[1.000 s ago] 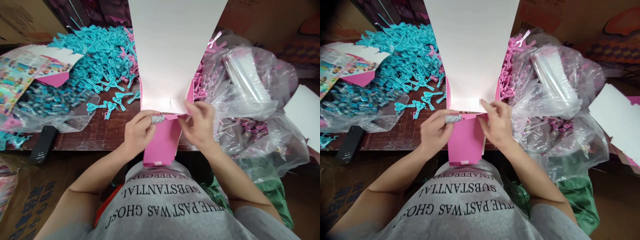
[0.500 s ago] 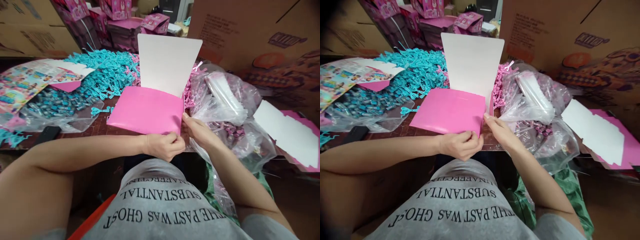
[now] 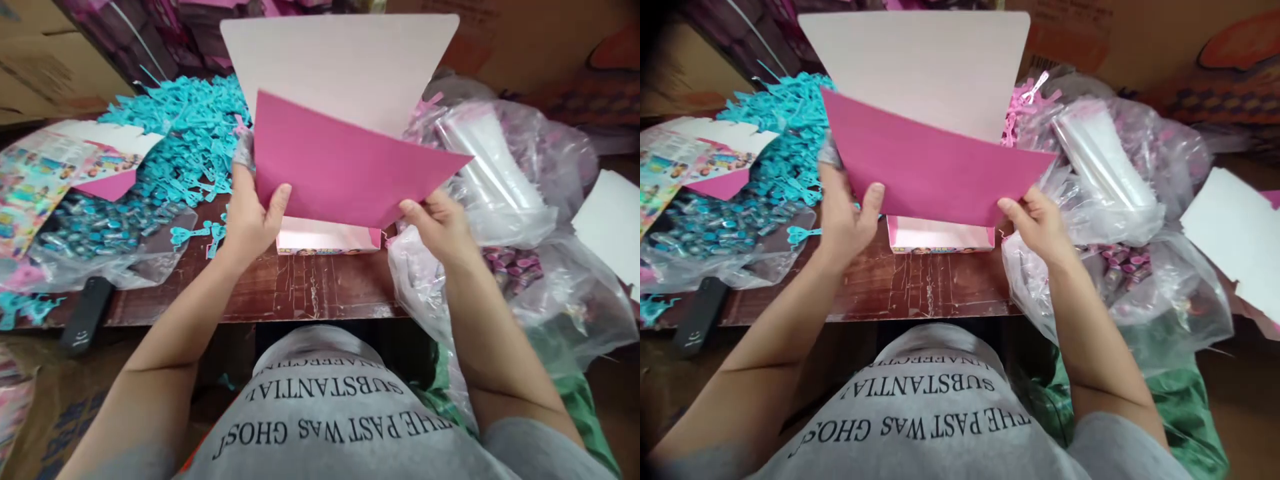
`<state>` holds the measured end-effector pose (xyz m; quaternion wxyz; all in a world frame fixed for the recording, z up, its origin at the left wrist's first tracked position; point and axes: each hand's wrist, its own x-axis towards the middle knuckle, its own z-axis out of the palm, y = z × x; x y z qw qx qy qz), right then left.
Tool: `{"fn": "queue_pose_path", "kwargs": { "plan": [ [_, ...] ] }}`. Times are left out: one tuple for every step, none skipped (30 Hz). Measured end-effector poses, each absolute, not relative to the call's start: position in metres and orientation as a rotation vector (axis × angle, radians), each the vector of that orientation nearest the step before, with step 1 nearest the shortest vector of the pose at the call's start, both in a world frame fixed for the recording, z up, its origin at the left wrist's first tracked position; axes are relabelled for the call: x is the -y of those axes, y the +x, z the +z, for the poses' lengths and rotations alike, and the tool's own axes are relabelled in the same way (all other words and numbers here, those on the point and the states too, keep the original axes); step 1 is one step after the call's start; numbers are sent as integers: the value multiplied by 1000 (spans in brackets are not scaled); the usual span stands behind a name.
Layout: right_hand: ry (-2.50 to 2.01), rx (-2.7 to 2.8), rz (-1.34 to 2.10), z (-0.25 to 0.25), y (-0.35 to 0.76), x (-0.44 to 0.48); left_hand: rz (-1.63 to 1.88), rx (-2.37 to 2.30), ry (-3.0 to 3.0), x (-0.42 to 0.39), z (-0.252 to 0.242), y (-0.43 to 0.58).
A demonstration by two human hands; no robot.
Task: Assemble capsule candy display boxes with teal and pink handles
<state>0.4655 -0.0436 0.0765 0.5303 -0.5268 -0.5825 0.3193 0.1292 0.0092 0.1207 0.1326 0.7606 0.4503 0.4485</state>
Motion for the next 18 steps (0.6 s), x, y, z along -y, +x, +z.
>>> {"fn": "queue_pose_path", "kwargs": {
  "plan": [
    [-1290, 1440, 717, 70, 468, 40, 1296, -1351, 2128, -18, 102, 128],
    [-1326, 1486, 643, 63, 469, 37, 1278, -1360, 2136, -22, 81, 128],
    [-1364, 1525, 553, 55, 470, 35, 1261, -1384, 2141, -23, 60, 129],
    [-1402, 1553, 468, 47, 469, 34, 1248, -1419, 2135, -21, 39, 130],
    [-1434, 1561, 412, 39, 468, 35, 1244, -1465, 2123, -16, 20, 130],
    [-1457, 1543, 396, 31, 466, 37, 1242, -1514, 2112, -10, 1, 129],
    [-1473, 1503, 414, 24, 462, 41, 1243, -1566, 2100, -3, -15, 128],
    [-1484, 1458, 445, 19, 458, 46, 1253, -1618, 2087, 3, -30, 125],
    [-1493, 1421, 472, 14, 454, 51, 1274, -1664, 2075, 9, -43, 121],
    [-1502, 1394, 485, 12, 449, 57, 1299, -1692, 2071, 13, -52, 118],
    [-1511, 1382, 488, 11, 445, 63, 1325, -1693, 2073, 17, -59, 114],
    [-1518, 1379, 482, 11, 442, 68, 1355, -1665, 2079, 19, -62, 111],
    [-1517, 1373, 473, 12, 439, 72, 1396, -1611, 2080, 20, -62, 109],
    [-1505, 1362, 461, 14, 436, 74, 1439, -1536, 2074, 20, -58, 108],
    [-1487, 1345, 448, 15, 435, 76, 1477, -1453, 2057, 19, -53, 108],
    [-1468, 1327, 434, 17, 434, 76, 1516, -1380, 2035, 17, -45, 108],
    [-1453, 1309, 427, 17, 433, 76, 1551, -1328, 2014, 15, -36, 109],
    [-1444, 1288, 433, 17, 432, 74, 1571, -1297, 2004, 13, -28, 111]
  ]
}}
